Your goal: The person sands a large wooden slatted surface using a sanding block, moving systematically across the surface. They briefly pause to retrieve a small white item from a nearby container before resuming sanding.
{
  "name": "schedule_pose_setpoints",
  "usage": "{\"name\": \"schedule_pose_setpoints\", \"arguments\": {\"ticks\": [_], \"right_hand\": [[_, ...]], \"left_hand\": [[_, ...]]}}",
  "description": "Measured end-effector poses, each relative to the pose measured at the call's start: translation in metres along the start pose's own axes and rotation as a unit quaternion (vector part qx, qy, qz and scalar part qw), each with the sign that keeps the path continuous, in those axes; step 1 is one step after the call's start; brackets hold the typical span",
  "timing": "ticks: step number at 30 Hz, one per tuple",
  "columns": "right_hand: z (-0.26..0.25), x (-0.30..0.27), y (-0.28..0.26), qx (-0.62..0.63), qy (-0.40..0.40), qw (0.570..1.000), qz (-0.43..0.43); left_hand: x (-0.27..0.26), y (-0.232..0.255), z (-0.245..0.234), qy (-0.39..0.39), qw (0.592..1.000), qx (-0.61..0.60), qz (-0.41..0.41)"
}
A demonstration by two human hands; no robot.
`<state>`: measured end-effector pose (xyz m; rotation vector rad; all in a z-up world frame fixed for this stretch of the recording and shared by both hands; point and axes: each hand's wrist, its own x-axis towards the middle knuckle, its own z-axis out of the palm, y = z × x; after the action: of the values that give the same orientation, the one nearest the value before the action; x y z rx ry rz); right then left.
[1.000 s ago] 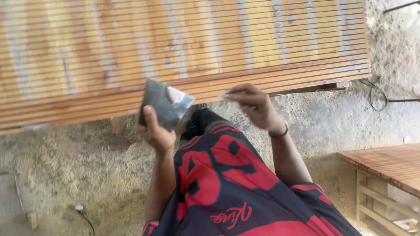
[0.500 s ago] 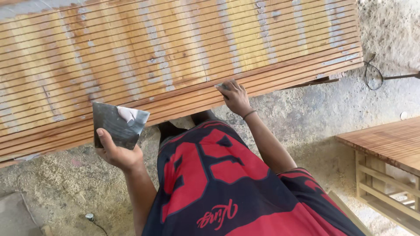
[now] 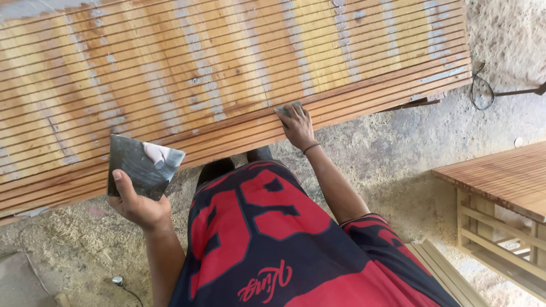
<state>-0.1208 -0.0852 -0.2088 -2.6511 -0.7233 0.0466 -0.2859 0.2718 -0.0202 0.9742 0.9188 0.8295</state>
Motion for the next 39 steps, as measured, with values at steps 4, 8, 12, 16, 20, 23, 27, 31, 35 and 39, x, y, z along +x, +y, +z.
{"name": "schedule_pose_setpoints", "arguments": {"ticks": [4,8,12,16,20,23,27,31,35,39], "right_hand": [[0.001,0.005,-0.001,-0.05,-0.009,0.999,-0.008],[-0.007,0.009,0.003,-0.034,-0.062,0.997,-0.001],[-0.02,0.024,0.01,-0.013,-0.11,0.993,0.029],[-0.023,0.033,0.008,-0.001,-0.048,0.999,0.003],[-0.016,0.037,0.001,0.012,0.017,1.0,-0.016],[-0.009,0.046,0.0,-0.014,0.009,1.0,-0.019],[0.0,0.052,0.003,-0.004,0.022,1.0,-0.014],[0.01,0.053,0.006,-0.008,0.011,1.0,-0.007],[0.015,0.051,0.008,-0.025,-0.003,1.0,0.011],[0.011,0.053,0.01,-0.028,-0.063,0.997,0.019]], "left_hand": [[0.004,0.007,0.012,-0.124,0.992,-0.015,0.014],[0.004,0.009,0.011,-0.094,0.995,-0.002,0.014],[0.006,0.006,0.009,-0.041,0.999,0.004,0.018],[0.004,0.007,0.002,-0.085,0.996,-0.023,-0.004],[0.0,0.009,-0.003,-0.075,0.997,-0.016,-0.005],[-0.001,0.009,-0.004,-0.08,0.997,-0.022,-0.005],[-0.003,0.01,-0.006,-0.089,0.996,-0.022,0.008],[-0.005,0.011,-0.006,-0.049,0.999,-0.004,-0.011],[-0.007,0.01,-0.002,-0.071,0.997,-0.009,-0.015],[-0.009,0.009,0.0,-0.079,0.997,0.004,-0.013]]}}
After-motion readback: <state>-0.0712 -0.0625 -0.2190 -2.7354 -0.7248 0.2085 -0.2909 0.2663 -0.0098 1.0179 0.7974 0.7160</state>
